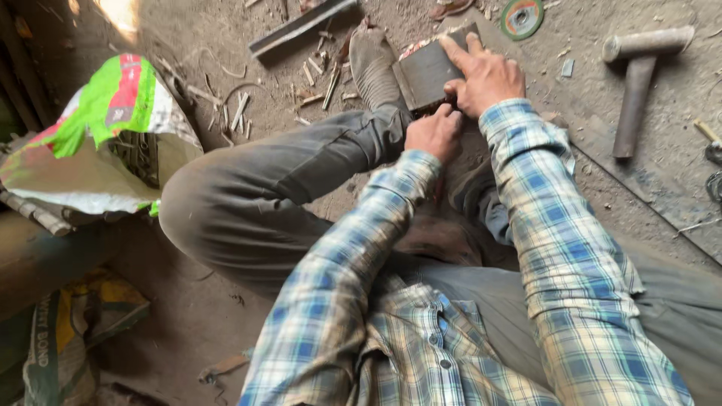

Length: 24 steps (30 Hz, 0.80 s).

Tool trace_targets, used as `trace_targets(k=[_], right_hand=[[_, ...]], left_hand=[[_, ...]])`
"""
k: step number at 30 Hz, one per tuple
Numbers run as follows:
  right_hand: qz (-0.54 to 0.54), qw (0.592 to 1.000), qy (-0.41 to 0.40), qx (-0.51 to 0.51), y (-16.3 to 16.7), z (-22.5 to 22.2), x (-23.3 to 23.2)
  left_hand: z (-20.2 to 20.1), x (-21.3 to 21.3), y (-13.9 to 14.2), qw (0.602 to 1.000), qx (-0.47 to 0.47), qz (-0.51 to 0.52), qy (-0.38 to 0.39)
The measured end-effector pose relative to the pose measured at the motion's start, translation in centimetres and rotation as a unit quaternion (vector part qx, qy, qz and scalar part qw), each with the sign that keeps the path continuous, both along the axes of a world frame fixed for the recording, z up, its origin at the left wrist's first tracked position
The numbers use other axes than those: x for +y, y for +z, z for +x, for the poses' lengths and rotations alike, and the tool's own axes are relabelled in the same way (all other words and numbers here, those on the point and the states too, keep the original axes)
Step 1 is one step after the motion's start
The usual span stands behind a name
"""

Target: The person sits on the floor and uses pliers to strip insulation from copper wires attached to a cylindrical metal object. The person repeatedly pulls and cuts wire strands, separating the copper from the insulation.

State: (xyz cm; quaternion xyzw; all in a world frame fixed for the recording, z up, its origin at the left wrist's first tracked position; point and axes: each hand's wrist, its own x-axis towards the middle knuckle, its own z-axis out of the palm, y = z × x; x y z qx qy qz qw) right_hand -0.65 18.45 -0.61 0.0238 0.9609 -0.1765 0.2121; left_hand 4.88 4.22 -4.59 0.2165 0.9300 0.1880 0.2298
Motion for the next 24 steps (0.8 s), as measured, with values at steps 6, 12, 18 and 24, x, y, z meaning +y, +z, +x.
trace_targets(k=[6, 12, 18, 24], right_hand=[[-0.01, 1.0, -0.001, 0.015, -0.6, 0.3, -0.2], [-0.001, 0.999, -0.012, -0.035, 0.4, 0.2, -0.2], [-0.086, 0.994, -0.041, 0.06, -0.5, 1.6, 1.1], [-0.167, 0.896, -0.346, 0.223, -1.9, 6.4, 0.7]], left_hand=[[-0.7, -5.4, -1.5, 0.978, 0.038, 0.116, -0.167], [2.4, -5.6, -1.3, 0.967, -0.015, 0.002, -0.253], [3.5, -3.9, -1.9, 0.945, -0.066, -0.127, -0.294], [3.9, -4.8, 1.7, 0.925, -0.051, -0.139, -0.349]])
